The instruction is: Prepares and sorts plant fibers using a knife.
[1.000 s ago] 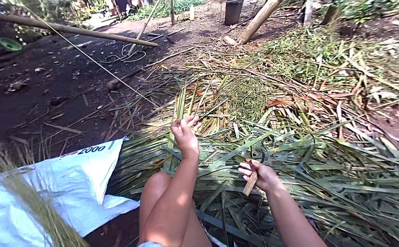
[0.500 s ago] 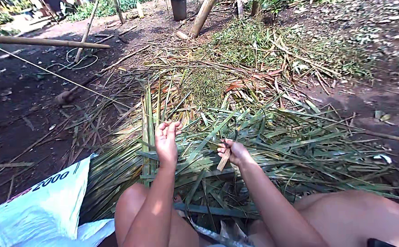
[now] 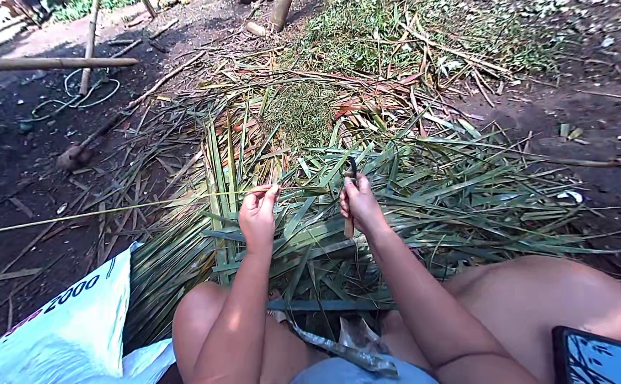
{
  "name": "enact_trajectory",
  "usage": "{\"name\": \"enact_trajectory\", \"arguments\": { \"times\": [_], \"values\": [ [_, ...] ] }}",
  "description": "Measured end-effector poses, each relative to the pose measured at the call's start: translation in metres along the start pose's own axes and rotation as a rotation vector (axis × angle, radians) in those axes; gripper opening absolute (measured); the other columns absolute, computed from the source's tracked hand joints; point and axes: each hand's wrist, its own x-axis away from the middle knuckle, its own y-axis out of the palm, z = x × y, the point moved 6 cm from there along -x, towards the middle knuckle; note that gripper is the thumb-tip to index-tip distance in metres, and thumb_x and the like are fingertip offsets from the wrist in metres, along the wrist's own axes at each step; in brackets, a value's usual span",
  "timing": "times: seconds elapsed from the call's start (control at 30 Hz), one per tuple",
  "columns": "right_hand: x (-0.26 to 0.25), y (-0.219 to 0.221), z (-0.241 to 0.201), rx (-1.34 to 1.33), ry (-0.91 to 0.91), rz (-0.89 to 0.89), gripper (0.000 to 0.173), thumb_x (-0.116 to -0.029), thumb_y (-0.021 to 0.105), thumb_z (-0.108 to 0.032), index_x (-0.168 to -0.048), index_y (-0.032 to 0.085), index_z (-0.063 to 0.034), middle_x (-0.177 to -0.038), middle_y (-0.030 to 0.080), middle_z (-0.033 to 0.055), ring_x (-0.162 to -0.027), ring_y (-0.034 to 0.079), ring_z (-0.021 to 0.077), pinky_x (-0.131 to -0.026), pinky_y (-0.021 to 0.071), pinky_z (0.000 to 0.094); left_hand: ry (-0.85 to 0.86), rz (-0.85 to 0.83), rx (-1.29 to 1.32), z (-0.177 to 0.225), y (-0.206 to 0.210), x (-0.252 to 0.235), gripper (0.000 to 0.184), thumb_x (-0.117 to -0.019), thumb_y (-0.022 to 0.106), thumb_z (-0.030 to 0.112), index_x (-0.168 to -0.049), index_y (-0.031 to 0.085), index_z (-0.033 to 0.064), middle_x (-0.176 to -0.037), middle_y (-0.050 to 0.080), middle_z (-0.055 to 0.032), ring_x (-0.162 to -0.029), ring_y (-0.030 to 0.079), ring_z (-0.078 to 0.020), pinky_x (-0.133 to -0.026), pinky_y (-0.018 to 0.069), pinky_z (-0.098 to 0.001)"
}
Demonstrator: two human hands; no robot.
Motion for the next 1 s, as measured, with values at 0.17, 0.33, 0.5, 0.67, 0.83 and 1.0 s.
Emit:
{"name": "enact_trajectory", "arguments": {
  "times": [0.17,0.33,0.5,0.67,0.83,1.0],
  "values": [
    [0.056,0.054,-0.019,0.667,-0.324,-0.303,0.040,-0.1124,0.033,-0.020,-0.132,0.059,0.0036,-0.124,0.062,0.0225,-0.101,0.067,0.0268,-0.093,0.0536,0.0408,0.052,-0.014,-0.058,0.000,0.005,0.003,0.011,-0.0947,0.070,0.004,-0.105,0.067,0.0002,-0.094,0.075,-0.0022,-0.084,0.074,-0.0087,-0.081,0.0623,-0.0290],
    [0.058,0.071,-0.002,0.970,-0.340,-0.286,0.044,-0.1132,0.029,-0.019,-0.142,0.051,0.0059,-0.142,0.056,0.0253,-0.131,0.057,0.0358,-0.111,0.0441,0.0461,0.097,-0.049,-0.056,0.005,0.005,0.006,0.008,-0.0953,0.069,0.003,-0.103,0.068,0.0006,-0.094,0.075,-0.0023,-0.082,0.074,-0.0090,-0.080,0.0630,-0.0290],
    [0.001,0.041,0.030,1.088,-0.154,-0.159,0.043,-0.1130,0.029,-0.018,-0.146,0.048,0.0027,-0.146,0.054,0.0243,-0.132,0.056,0.0376,-0.110,0.0451,0.0517,0.117,-0.071,-0.061,0.010,0.001,0.009,0.006,-0.0956,0.067,0.002,-0.101,0.069,0.0001,-0.094,0.076,-0.0027,-0.082,0.074,-0.0090,-0.080,0.0626,-0.0288],
    [-0.043,-0.039,0.093,1.110,0.230,-0.031,0.044,-0.1098,0.034,-0.014,-0.147,0.043,0.0074,-0.147,0.051,0.0290,-0.137,0.052,0.0408,-0.111,0.0432,0.0563,0.271,0.121,0.169,0.037,-0.049,-0.011,0.011,-0.0981,0.064,0.001,-0.104,0.063,0.0091,-0.098,0.076,-0.0005,-0.088,0.076,-0.0152,-0.084,0.0643,-0.0342],
    [-0.020,-0.010,0.031,0.834,0.026,-0.066,0.042,-0.1122,0.033,-0.017,-0.143,0.045,0.0090,-0.138,0.056,0.0314,-0.130,0.056,0.0406,-0.110,0.0417,0.0532,0.184,0.195,0.195,0.031,-0.061,-0.014,0.013,-0.0976,0.064,0.000,-0.102,0.060,0.0109,-0.094,0.076,0.0002,-0.085,0.076,-0.0145,-0.080,0.0650,-0.0329],
    [0.063,0.060,-0.031,0.728,-0.540,-0.167,0.038,-0.1109,0.037,-0.015,-0.135,0.055,0.0081,-0.126,0.063,0.0272,-0.113,0.066,0.0398,-0.098,0.0520,0.0531,0.119,0.108,0.181,0.022,-0.028,0.000,0.015,-0.0964,0.065,-0.002,-0.103,0.058,0.0090,-0.095,0.075,0.0003,-0.084,0.076,-0.0143,-0.080,0.0650,-0.0328]
  ]
}}
